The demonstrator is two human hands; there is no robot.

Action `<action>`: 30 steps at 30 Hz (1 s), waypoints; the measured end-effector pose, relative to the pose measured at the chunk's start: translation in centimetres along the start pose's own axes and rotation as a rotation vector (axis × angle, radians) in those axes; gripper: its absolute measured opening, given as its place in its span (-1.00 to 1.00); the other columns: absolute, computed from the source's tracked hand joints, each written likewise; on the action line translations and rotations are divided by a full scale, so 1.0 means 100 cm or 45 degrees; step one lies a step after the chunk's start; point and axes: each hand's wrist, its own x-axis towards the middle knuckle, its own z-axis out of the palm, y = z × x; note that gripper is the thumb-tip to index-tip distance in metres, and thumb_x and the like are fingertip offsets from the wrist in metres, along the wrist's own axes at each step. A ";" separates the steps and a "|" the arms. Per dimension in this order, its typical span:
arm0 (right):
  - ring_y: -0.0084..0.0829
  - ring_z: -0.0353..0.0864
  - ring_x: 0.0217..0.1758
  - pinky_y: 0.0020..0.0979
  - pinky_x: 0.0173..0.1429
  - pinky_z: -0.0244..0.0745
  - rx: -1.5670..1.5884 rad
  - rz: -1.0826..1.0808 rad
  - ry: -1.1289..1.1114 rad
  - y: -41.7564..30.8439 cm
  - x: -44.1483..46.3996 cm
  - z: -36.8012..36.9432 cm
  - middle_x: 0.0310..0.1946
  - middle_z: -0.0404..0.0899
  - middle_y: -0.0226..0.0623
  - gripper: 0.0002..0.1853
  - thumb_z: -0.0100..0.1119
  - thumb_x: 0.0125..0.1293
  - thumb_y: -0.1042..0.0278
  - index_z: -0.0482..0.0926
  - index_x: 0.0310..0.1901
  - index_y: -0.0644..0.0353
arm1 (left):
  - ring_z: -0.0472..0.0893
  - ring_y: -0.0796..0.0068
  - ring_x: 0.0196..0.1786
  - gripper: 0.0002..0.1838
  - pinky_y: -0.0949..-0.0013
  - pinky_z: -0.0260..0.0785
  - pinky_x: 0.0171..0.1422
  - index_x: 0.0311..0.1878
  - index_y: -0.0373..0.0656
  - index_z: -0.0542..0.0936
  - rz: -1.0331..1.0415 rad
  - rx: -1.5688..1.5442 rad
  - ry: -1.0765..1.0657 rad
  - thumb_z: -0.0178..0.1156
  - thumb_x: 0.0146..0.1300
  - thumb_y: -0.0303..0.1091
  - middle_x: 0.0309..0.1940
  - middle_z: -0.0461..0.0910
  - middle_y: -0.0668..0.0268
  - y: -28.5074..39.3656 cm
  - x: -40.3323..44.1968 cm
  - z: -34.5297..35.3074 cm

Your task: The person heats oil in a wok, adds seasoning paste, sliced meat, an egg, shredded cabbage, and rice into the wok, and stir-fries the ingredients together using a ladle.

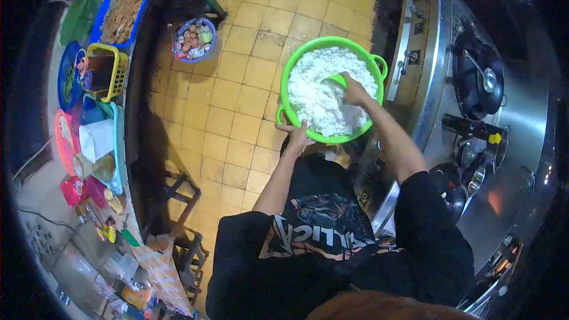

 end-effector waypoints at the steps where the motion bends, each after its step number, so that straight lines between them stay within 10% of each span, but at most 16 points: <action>1: 0.05 0.51 -0.04 -0.15 0.02 0.40 0.217 0.192 -0.048 -0.012 -0.007 -0.023 -0.13 0.50 0.13 -0.34 0.04 -0.05 0.58 0.21 0.20 0.16 | 0.46 0.20 0.08 -0.43 0.12 0.56 -0.09 0.29 -0.30 0.08 -0.040 0.044 0.035 -0.22 0.41 -0.05 0.14 0.30 0.07 -0.009 0.012 -0.004; 3: 0.03 0.51 -0.02 -0.16 0.04 0.40 0.427 0.382 -0.107 -0.012 -0.004 -0.032 -0.12 0.50 0.12 -0.32 0.01 -0.06 0.61 0.19 0.22 0.17 | 0.47 0.21 0.06 -0.43 0.12 0.56 -0.09 0.29 -0.29 0.09 -0.038 0.065 0.073 -0.21 0.41 -0.04 0.11 0.33 0.09 -0.028 0.033 -0.013; 8: 0.09 0.49 -0.04 -0.13 0.05 0.41 -0.206 -0.177 0.656 -0.031 0.038 -0.014 0.08 0.37 0.11 -0.25 0.03 -0.04 0.64 0.13 0.29 0.07 | 0.41 0.22 0.12 -0.41 0.16 0.55 -0.08 0.28 -0.33 0.07 -0.046 0.157 0.149 -0.20 0.41 -0.04 0.18 0.22 0.08 -0.025 0.026 -0.011; 12: -0.04 0.59 -0.14 -0.15 -0.11 0.55 -0.639 -0.007 0.219 -0.087 0.035 0.005 0.21 0.22 0.02 -0.38 -0.14 0.22 0.47 0.13 0.29 -0.38 | 0.37 0.19 0.17 -0.40 0.14 0.56 -0.07 0.30 -0.34 0.02 0.082 0.144 0.112 -0.20 0.41 -0.06 0.26 0.09 0.04 -0.027 0.027 -0.011; 16: -0.03 0.59 -0.16 -0.16 -0.12 0.56 -0.751 -0.104 0.097 -0.080 0.029 0.002 0.19 0.25 0.02 -0.45 -0.18 0.26 0.43 0.20 0.25 -0.42 | 0.35 0.17 0.20 -0.36 0.12 0.55 -0.03 0.33 -0.35 -0.04 -0.011 0.125 0.126 -0.18 0.40 -0.06 0.31 -0.01 0.01 -0.034 0.034 -0.013; 18: -0.05 0.59 -0.15 -0.18 -0.12 0.55 -0.817 -0.181 -0.109 -0.059 0.021 0.007 0.11 0.33 0.02 -0.49 -0.18 0.26 0.43 0.29 0.21 -0.37 | 0.32 0.07 0.22 0.08 0.03 0.50 0.06 0.09 0.08 -0.93 -0.034 0.008 -0.002 -0.04 0.34 -0.19 0.38 -0.39 0.01 -0.022 0.029 -0.014; 20: -0.06 0.59 -0.15 -0.20 -0.15 0.55 -0.810 -0.201 -0.042 -0.034 0.011 0.016 0.00 0.41 0.01 -0.49 -0.17 0.25 0.47 0.32 0.19 -0.33 | 0.33 0.08 0.22 0.11 -0.02 0.47 0.08 0.08 0.09 -0.94 -0.052 -0.031 0.015 0.00 0.32 -0.21 0.38 -0.35 -0.01 -0.038 0.050 -0.019; 22: -0.05 0.58 -0.12 -0.21 -0.15 0.52 -0.593 -0.315 0.051 -0.004 0.009 0.017 -0.10 0.44 -0.01 -0.45 -0.16 0.21 0.53 0.31 0.21 -0.26 | 0.48 0.17 0.06 -0.38 0.12 0.57 -0.09 0.32 -0.30 0.02 -0.046 0.144 0.239 -0.16 0.39 -0.03 0.19 0.25 0.03 -0.044 0.049 -0.013; 24: -0.01 0.42 0.12 -0.21 0.18 0.33 -0.069 -0.020 -0.296 -0.002 0.014 -0.011 0.06 0.41 0.03 -0.25 0.00 -0.10 0.74 0.27 0.23 -0.03 | 0.49 0.18 0.06 -0.36 0.16 0.57 -0.16 0.33 -0.28 0.01 0.022 0.112 0.230 -0.15 0.38 -0.02 0.20 0.24 0.03 -0.058 0.060 -0.021; 28: -0.28 0.29 0.29 -0.38 0.31 0.19 0.328 -0.185 0.240 0.038 -0.012 -0.007 0.17 0.36 -0.10 -0.19 -0.15 -0.17 0.84 0.27 0.24 0.05 | 0.19 0.04 0.33 -0.08 -0.11 0.07 0.32 0.35 -0.39 -0.32 0.357 0.583 0.337 0.04 0.28 -0.06 0.28 0.02 -0.23 -0.028 0.028 -0.011; 30: -0.33 0.31 0.24 -0.44 0.30 0.17 0.675 -0.055 0.392 0.042 -0.033 -0.005 0.14 0.36 -0.14 -0.23 -0.20 -0.09 0.84 0.26 0.26 0.08 | 0.05 0.02 0.39 0.04 -0.03 -0.23 0.44 0.32 -0.45 -0.44 -0.012 1.242 0.674 0.14 0.21 -0.10 0.26 -0.06 -0.38 0.032 -0.026 0.015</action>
